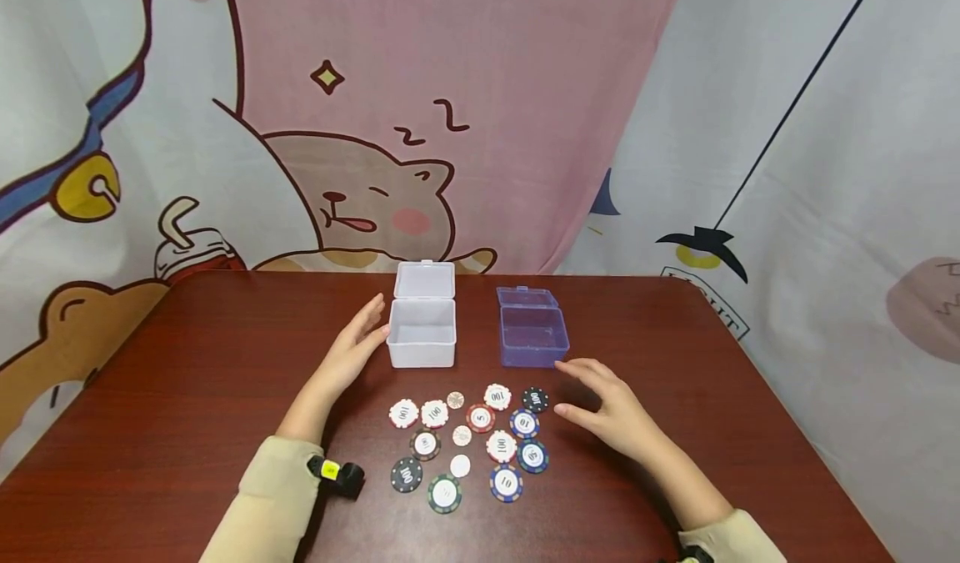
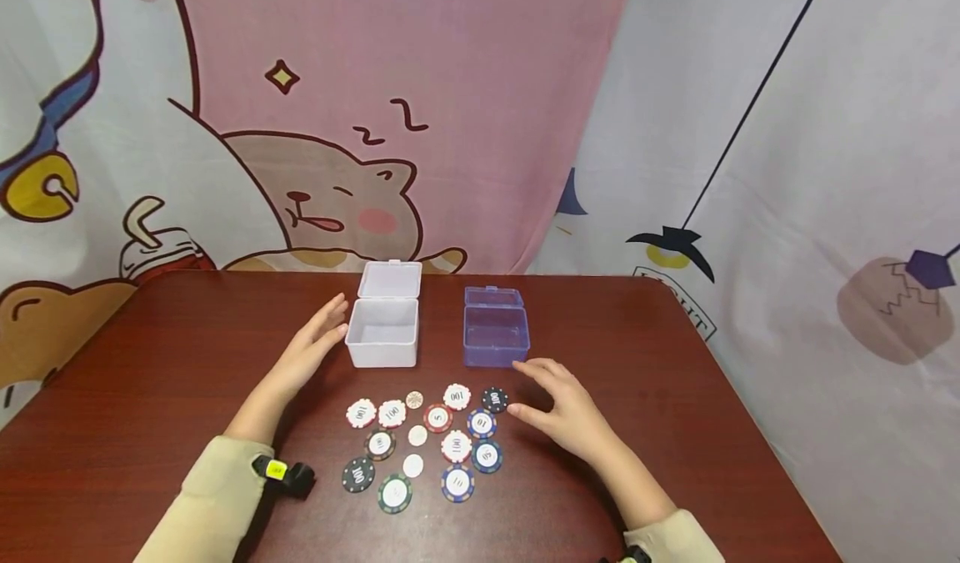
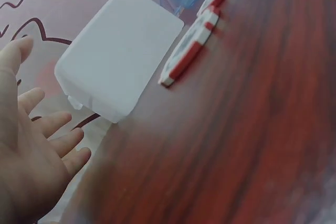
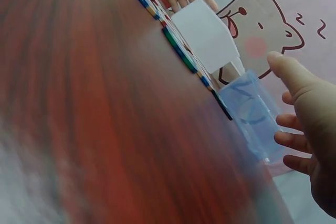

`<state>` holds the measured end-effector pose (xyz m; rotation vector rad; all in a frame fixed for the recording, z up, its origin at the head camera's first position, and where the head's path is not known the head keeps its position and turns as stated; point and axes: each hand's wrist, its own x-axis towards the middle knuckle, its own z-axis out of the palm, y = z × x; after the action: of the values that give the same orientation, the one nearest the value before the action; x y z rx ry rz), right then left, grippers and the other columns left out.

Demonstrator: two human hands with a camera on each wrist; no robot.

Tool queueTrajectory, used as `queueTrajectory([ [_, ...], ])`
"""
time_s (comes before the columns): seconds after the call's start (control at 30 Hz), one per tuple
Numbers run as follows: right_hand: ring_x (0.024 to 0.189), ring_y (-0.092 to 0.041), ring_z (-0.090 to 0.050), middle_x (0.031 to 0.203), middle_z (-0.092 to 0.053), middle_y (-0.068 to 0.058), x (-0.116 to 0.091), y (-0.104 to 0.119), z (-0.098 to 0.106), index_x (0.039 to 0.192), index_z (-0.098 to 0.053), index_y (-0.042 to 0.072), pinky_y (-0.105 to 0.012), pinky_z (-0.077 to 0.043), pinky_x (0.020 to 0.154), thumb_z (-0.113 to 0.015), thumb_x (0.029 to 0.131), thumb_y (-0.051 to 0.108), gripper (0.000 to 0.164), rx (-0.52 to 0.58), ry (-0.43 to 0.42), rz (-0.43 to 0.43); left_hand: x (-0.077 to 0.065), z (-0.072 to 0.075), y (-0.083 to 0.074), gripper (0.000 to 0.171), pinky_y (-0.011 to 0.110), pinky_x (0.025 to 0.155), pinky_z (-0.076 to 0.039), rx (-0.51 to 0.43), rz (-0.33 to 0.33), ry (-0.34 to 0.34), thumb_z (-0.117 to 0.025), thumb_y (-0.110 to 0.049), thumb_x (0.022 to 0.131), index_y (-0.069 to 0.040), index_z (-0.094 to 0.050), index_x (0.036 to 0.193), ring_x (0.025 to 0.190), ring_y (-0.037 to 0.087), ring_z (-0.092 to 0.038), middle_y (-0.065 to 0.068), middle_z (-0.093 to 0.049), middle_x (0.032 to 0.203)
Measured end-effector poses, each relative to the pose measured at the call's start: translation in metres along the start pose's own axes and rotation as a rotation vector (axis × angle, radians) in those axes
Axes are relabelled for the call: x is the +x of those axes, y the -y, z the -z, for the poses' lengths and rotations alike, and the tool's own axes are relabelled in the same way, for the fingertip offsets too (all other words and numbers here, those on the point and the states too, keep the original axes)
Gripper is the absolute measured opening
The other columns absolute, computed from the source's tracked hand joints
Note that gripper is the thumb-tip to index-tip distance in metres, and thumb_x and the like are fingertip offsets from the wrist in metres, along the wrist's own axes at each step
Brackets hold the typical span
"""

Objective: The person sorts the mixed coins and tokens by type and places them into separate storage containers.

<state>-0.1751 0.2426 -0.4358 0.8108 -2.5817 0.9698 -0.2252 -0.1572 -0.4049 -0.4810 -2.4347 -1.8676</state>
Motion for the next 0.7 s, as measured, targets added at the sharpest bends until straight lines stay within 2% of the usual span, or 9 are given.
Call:
queueTrajectory([
  [0.07, 0.106, -0.020, -0.055, 0.122, -0.057, 0.002, 0.000, -0.001, -0.003, 0.130, -0.060, 0.008, -0.045, -0.047, 0.085, -0.079, 0.080, 0.025, 0.056, 0.024, 0.016, 0.003, 0.001, 0.000, 0.003, 0.058, 0.054, 0.108, -0.021, -0.036, 0.003, 0.009, -0.048, -0.006, 0.099, 0.006, -0.022, 0.148, 0.136, 0.046, -0.024, 0.031, -0.027, 0.148],
  [0.23, 0.100, -0.022, -0.056, 0.120, -0.058, 0.000, 0.000, -0.003, -0.007, 0.127, -0.061, 0.007, -0.044, -0.048, 0.081, -0.077, 0.082, 0.025, 0.051, 0.073, 0.038, 0.012, 0.009, 0.001, 0.030, 0.057, 0.049, 0.109, -0.021, -0.135, 0.019, 0.016, -0.049, -0.009, 0.100, 0.000, -0.024, 0.150, 0.136, 0.040, -0.028, 0.027, -0.029, 0.149],
  [0.33, 0.097, -0.023, -0.057, 0.119, -0.059, -0.002, 0.000, -0.005, -0.010, 0.126, -0.061, 0.006, -0.043, -0.047, 0.080, -0.077, 0.082, 0.025, 0.050, 0.099, 0.049, 0.010, 0.012, 0.002, 0.045, 0.057, 0.048, 0.109, -0.021, -0.140, 0.029, 0.009, -0.050, -0.014, 0.100, -0.005, -0.026, 0.151, 0.135, 0.036, -0.033, 0.023, -0.033, 0.149],
  [0.57, 0.098, -0.019, -0.057, 0.119, -0.059, 0.004, 0.000, -0.008, -0.015, 0.126, -0.063, 0.009, -0.038, -0.047, 0.082, -0.079, 0.081, 0.028, 0.051, 0.121, 0.076, -0.020, 0.015, 0.007, 0.055, 0.058, 0.050, 0.108, -0.021, -0.141, 0.024, 0.029, -0.050, -0.018, 0.100, -0.006, -0.027, 0.151, 0.132, 0.034, -0.037, 0.019, -0.036, 0.148],
  [0.7, 0.097, -0.018, -0.057, 0.118, -0.060, 0.002, 0.001, -0.009, -0.016, 0.125, -0.063, 0.009, -0.036, -0.047, 0.082, -0.079, 0.080, 0.027, 0.052, 0.129, 0.086, -0.013, 0.017, 0.008, 0.056, 0.055, 0.051, 0.108, -0.020, -0.141, 0.022, 0.048, -0.051, -0.018, 0.099, -0.007, -0.031, 0.149, 0.132, 0.033, -0.036, 0.019, -0.038, 0.147],
])
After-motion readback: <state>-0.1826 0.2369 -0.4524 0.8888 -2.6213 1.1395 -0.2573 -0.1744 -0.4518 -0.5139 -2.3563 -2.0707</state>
